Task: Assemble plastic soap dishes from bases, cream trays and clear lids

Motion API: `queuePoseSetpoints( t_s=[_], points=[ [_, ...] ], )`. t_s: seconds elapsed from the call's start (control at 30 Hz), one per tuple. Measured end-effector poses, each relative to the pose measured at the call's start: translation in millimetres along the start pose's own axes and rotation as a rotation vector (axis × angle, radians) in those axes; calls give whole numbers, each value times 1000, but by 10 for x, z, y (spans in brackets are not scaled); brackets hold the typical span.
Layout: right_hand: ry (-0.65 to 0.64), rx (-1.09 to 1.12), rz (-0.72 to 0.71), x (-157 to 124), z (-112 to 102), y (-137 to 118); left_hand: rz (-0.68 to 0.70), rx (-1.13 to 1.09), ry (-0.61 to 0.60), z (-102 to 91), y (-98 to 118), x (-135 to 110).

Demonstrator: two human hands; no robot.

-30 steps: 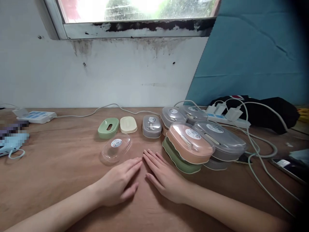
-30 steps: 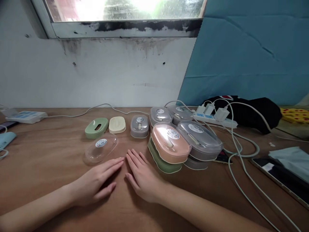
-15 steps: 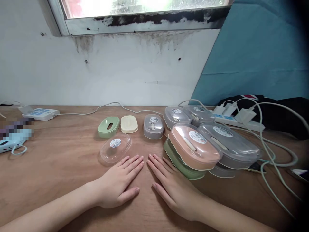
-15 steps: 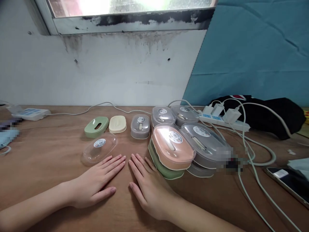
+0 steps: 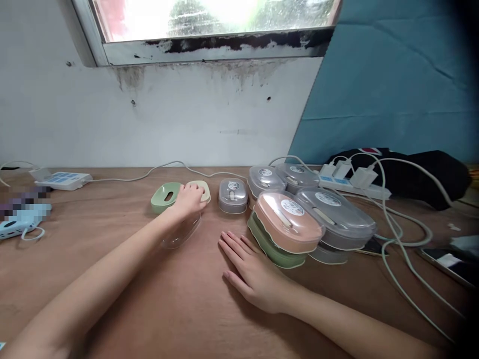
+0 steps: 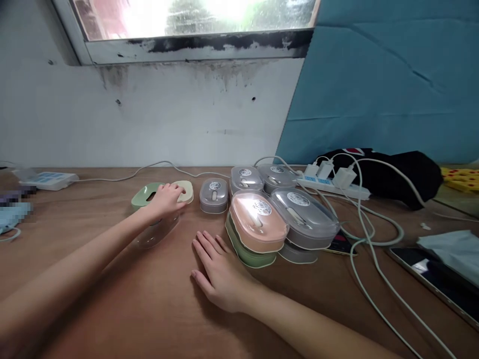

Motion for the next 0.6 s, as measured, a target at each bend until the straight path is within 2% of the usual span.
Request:
queuePoseSetpoints(
  t_s=[0.13, 0.2, 0.27, 0.33, 0.37, 0.43, 0.5, 0.53, 0.6],
  points=[
    [-7, 19, -3, -6, -18, -3, -14, 37, -68, 166, -21, 292],
    [-9, 23, -4, -10, -14, 2, 5, 48, -44, 108, -9, 305],
    [-3, 30, -5, -16, 2, 9, 28, 45, 5, -33, -20, 229],
    [47, 66, -1, -29, 10, 15, 62, 31, 52, -195, -43, 55],
    [115, 103, 4, -40, -2, 17, 93, 19, 72, -263, -48, -69],
    [337, 202, 0, -79, -63, 15, 182, -14, 103, -341, -26, -375],
    [590, 270, -66, -133, -146, -2, 407, -139, 178, -352, 69, -719],
    [669, 278, -115, -155, -177, -15, 508, -194, 162, -329, 129, -880],
    [688, 249, -200, -166, -196, -41, 659, -269, 97, -267, 246, -1135]
  ],
)
Point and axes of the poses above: each hand's wrist, its own x-axis towards the middle knuckle, its own z-axis out of the palm, y = z × x, the point moved 2 cm from there along x, towards the middle knuckle, and after that the axes turned 9 degrees about z, right-handed, at the moved point
